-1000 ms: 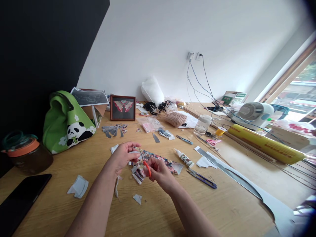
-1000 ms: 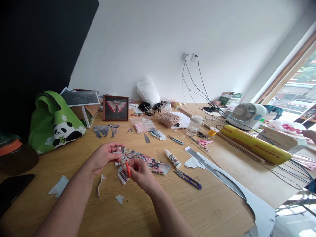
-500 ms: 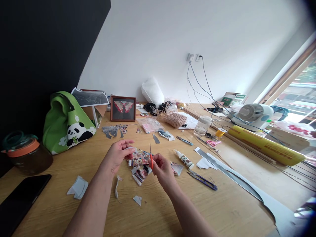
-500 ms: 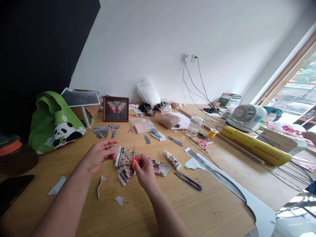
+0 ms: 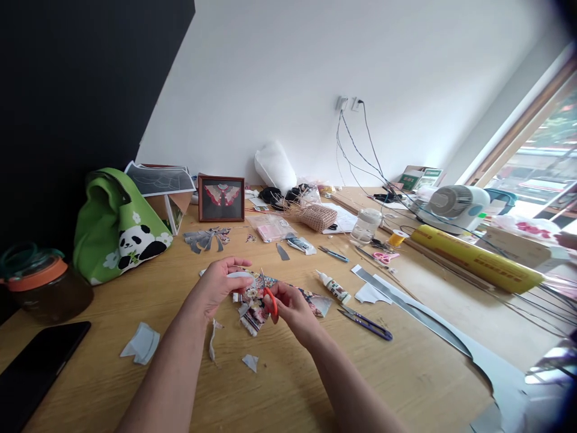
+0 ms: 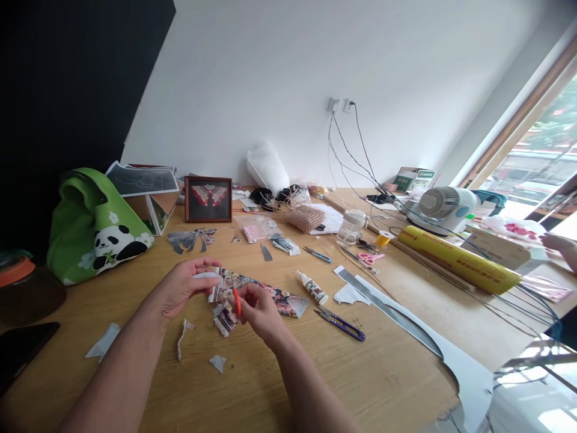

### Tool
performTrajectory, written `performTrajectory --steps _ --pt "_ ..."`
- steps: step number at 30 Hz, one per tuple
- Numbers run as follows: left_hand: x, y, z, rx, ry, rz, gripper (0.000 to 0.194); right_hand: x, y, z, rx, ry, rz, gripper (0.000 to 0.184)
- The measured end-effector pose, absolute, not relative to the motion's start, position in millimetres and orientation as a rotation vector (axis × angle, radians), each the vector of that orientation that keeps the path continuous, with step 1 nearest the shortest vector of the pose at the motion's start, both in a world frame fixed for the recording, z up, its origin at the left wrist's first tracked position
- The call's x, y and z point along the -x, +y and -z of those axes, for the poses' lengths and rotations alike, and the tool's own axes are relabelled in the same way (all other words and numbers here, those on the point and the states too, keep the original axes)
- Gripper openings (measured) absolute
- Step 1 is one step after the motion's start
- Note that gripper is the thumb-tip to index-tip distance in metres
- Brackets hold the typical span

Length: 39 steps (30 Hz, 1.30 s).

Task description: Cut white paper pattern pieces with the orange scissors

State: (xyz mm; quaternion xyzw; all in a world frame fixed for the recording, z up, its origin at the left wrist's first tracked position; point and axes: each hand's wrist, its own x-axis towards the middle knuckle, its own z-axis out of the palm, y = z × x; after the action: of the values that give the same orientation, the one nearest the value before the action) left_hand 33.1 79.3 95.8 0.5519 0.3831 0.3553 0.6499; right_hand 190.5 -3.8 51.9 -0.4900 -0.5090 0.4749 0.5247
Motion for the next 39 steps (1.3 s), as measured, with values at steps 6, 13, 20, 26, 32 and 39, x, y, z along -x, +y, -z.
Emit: performTrajectory --steps 6,13,20,26,32,39 --pt "-32.2 79.7 -95.4 -1.276 0.905 -0.792 0.046 -192.5 -5.6 -53.4 1.121 -1.223 -1.224 0.043" --pt "-31.7 77.7 -98.0 -1.293 0.91 -0.746 0.045 -196.5 -6.8 -49.8 1.079 -1.307 -1.324 0.04" --pt "-31.6 79.3 -95.7 -1.326 0.892 -0.657 0.043 -200.5 -5.5 -47.0 1.07 -1.342 -1.34 0.038" --pt "-31.2 78.8 -95.2 -1.351 0.911 -0.627 0.042 -200.9 -6.0 -47.6 1.092 -1.341 -1.351 0.037" --pt "-30.2 79.3 -94.3 -1.371 0.912 -0.614 0.042 -200.6 -6.3 -46.9 1.117 -1.345 -1.352 0.036" --pt "-31.9 78.9 -94.8 -1.35 0.916 -0.623 0.043 -202.1 -5.2 -46.0 1.079 -1.342 -1.375 0.036"
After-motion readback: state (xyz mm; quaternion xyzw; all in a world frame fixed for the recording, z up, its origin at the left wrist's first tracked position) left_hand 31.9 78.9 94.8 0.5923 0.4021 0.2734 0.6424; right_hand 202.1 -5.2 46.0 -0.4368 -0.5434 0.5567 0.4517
